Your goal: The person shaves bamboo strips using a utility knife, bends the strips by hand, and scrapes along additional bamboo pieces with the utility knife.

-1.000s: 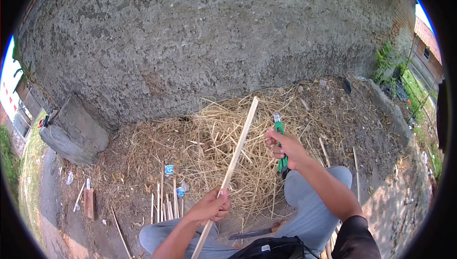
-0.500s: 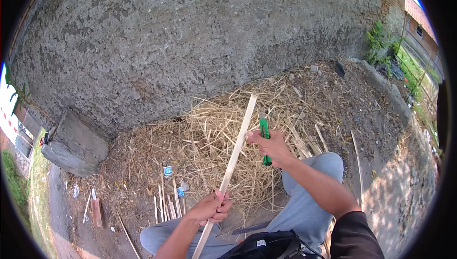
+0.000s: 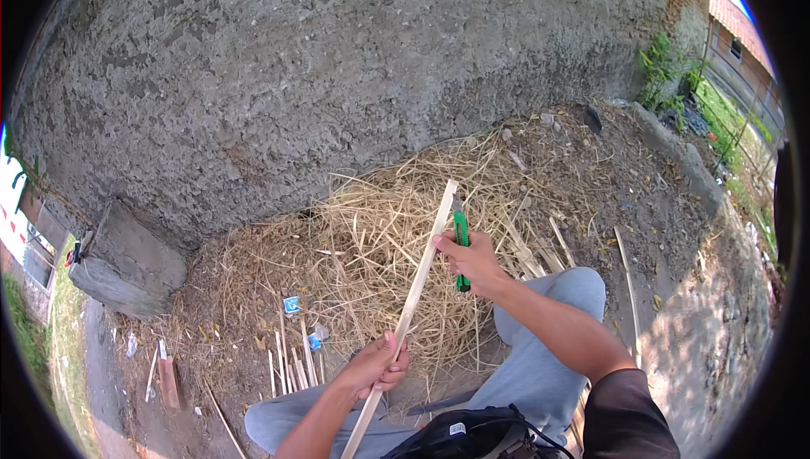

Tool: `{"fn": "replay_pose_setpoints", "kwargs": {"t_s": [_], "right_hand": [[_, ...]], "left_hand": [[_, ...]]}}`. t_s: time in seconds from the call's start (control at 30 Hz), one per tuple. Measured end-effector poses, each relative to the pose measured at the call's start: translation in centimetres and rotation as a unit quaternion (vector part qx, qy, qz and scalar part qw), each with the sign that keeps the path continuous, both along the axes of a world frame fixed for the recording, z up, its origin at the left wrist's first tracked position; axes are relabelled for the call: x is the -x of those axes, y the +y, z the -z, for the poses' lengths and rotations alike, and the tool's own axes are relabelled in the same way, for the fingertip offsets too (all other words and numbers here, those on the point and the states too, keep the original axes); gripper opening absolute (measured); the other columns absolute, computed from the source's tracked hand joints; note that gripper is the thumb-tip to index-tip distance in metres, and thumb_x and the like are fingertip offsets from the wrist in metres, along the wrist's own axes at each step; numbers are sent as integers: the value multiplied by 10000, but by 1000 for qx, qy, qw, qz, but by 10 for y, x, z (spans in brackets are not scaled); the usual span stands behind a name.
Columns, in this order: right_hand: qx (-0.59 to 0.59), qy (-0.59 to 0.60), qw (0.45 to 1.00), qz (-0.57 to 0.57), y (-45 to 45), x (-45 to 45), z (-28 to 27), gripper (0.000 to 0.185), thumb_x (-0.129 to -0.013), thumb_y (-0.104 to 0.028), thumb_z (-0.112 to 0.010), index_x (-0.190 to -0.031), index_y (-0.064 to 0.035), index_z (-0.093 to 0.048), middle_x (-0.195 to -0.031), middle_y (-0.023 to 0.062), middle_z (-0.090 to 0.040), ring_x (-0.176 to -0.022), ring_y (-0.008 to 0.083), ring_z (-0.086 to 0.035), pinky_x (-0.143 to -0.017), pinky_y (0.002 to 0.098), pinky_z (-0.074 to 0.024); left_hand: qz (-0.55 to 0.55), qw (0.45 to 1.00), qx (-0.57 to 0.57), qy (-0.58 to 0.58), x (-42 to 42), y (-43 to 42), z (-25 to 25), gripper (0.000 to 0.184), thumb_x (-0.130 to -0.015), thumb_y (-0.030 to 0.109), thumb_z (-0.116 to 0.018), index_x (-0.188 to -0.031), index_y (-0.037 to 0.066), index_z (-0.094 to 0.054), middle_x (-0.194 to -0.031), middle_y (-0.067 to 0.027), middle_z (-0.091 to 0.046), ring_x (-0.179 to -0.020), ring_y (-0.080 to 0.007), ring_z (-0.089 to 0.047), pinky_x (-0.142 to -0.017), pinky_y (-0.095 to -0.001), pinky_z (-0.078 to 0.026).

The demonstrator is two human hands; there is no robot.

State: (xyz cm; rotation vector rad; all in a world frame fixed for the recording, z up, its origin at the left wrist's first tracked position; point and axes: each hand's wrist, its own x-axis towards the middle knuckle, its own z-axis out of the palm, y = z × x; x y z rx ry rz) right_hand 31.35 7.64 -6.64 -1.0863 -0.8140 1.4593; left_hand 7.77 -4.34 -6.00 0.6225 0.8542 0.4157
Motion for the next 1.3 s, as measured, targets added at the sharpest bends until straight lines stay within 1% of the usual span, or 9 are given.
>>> {"fn": "replay_pose_setpoints", "kwargs": {"t_s": [0.07, 0.23, 0.33, 0.4, 0.53, 0.6, 0.83, 1.13, 1.3], "right_hand": [[1, -3, 1000, -6, 2, -2, 5, 195, -880, -158, -725, -875, 23, -655, -578, -19, -522, -430, 46, -390, -394, 235, -281], [43, -5, 999, -13, 9, -13, -10, 252, -889, -205, -716, -899, 40, -661, -622, 5, -556, -438, 51, -385, -390, 264, -275], [14, -27, 996, 82, 31, -30, -7, 308, -886, -264, -719, -946, 36, -685, -690, 21, -597, -460, 46, -393, -407, 267, -279], [-53, -112, 983, 135, 42, -39, -9, 321, -880, -290, -721, -993, 11, -709, -710, 13, -605, -512, 50, -410, -460, 278, -315], [-105, -166, 970, 145, 57, -38, -11, 299, -876, -277, -723, -1010, -10, -727, -658, -9, -578, -546, 59, -412, -506, 287, -333], [-104, -195, 968, 120, 59, -39, -11, 233, -893, -218, -704, -943, 9, -689, -654, 6, -591, -453, 34, -353, -411, 248, -244], [-75, -142, 980, 113, 63, -38, -19, 208, -879, -180, -705, -884, 25, -675, -598, -3, -529, -427, 50, -365, -400, 250, -249], [-49, -80, 989, 115, 62, -43, -20, 177, -858, -131, -699, -830, 35, -645, -636, 40, -571, -434, 66, -383, -401, 244, -279], [-12, -72, 987, 144, 57, -39, -21, 240, -861, -191, -734, -847, 35, -654, -703, 72, -613, -444, 66, -392, -404, 239, -292]], "left_hand": [[-28, 997, -30, 66, -3, -1, 1, 431, -991, 527, -365, -1048, 102, -410, -698, -14, -401, -448, -40, -285, -346, -189, -254], [-37, 997, -40, 62, -3, -3, 1, 353, -1027, 453, -359, -1036, 106, -424, -709, -32, -438, -437, -53, -302, -347, -205, -273], [-39, 996, -45, 65, -3, -5, 1, 327, -1040, 423, -349, -1027, 106, -432, -707, -36, -444, -432, -55, -303, -344, -207, -273], [-37, 996, -48, 67, -3, -6, 0, 319, -1045, 412, -345, -1024, 106, -435, -704, -37, -445, -429, -55, -302, -343, -207, -272], [-31, 996, -41, 70, -5, -7, -1, 304, -1051, 387, -351, -1007, 101, -444, -696, -34, -444, -423, -54, -304, -338, -209, -270], [-27, 996, -39, 75, -6, -8, -2, 300, -1053, 379, -353, -998, 100, -449, -695, -33, -444, -421, -54, -306, -337, -209, -270], [-29, 997, -29, 63, -4, -10, -4, 299, -1057, 353, -359, -978, 87, -473, -694, -31, -446, -414, -55, -311, -335, -213, -283], [-20, 999, -10, 24, 1, -10, 5, 342, -1038, 401, -392, -986, 77, -489, -676, -36, -459, -397, -58, -317, -332, -221, -298], [-21, 999, 20, 17, -2, -8, 1, 392, -1032, 438, -386, -959, 74, -513, -628, -43, -459, -375, -67, -318, -326, -230, -301]]}}
